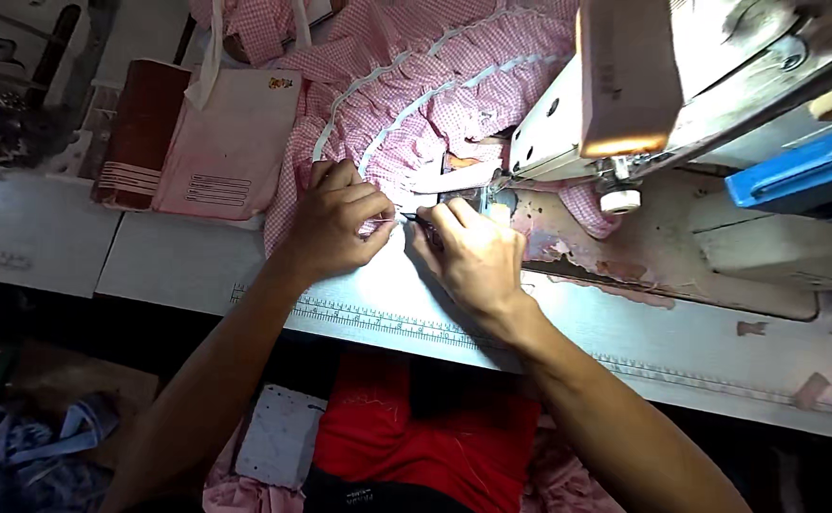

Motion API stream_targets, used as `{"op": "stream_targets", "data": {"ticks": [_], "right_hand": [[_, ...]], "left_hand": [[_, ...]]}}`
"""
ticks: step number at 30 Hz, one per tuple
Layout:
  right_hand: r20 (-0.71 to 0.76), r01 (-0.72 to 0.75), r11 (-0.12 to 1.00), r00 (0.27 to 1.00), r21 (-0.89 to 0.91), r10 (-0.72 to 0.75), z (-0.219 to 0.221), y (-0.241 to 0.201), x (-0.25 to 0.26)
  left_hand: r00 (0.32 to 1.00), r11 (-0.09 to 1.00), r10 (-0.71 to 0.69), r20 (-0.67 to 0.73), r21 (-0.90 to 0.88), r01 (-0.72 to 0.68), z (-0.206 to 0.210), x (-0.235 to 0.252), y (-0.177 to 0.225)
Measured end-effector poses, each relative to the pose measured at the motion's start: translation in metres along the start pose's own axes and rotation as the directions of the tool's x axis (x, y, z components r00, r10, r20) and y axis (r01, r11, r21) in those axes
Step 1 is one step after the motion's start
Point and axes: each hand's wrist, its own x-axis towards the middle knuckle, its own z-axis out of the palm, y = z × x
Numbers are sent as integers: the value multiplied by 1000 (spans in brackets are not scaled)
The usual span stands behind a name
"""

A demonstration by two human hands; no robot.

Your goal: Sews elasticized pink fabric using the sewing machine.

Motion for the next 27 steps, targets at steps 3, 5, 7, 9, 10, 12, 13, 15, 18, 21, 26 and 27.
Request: {"op": "stream_targets", "data": {"ticks": [3, 5, 7, 9, 10, 12, 13, 15, 18, 21, 26, 27], "right_hand": [[35, -64, 998, 997, 30, 63, -9, 5, -20], [32, -186, 982, 982, 24, 186, -23, 23, -52], [16, -331, 943, 943, -24, 331, -43, 59, -85], [-8, -452, 888, 892, -90, 453, -63, 104, -113], [-23, -501, 858, 865, -117, 502, -72, 124, -123], [-43, -565, 810, 823, -157, 566, -83, 155, -134], [-46, -585, 794, 809, -165, 586, -84, 165, -137], [-31, -611, 776, 788, -156, 615, -84, 173, -138], [-30, -610, 772, 788, -179, 615, -86, 164, -132], [-131, -584, 796, 812, -160, 569, -87, 152, -134], [-157, -393, 919, 905, 39, 394, -85, 91, -130], [-130, -300, 950, 942, 89, 310, -84, 73, -124]], "left_hand": [[1000, 999, -26, 12, -47, 27, 0, -2, -3], [981, 987, -156, 113, -28, 160, -1, -5, 6], [917, 952, -303, 258, 37, 304, -7, -11, 37], [859, 936, -338, 384, 48, 348, -10, -31, 84], [837, 937, -320, 444, 18, 349, -13, -45, 111], [786, 925, -251, 565, -99, 367, -22, -70, 163], [756, 910, -194, 626, -173, 377, -28, -79, 183], [714, 886, -53, 698, -298, 356, -40, -87, 206], [852, 910, -148, 502, -269, 316, -55, -60, 192], [942, 951, -259, 215, -114, 287, -44, -21, 124], [896, 935, -350, 273, 160, 316, 6, -9, 60], [867, 918, -385, 317, 229, 324, 9, -15, 74]]}}
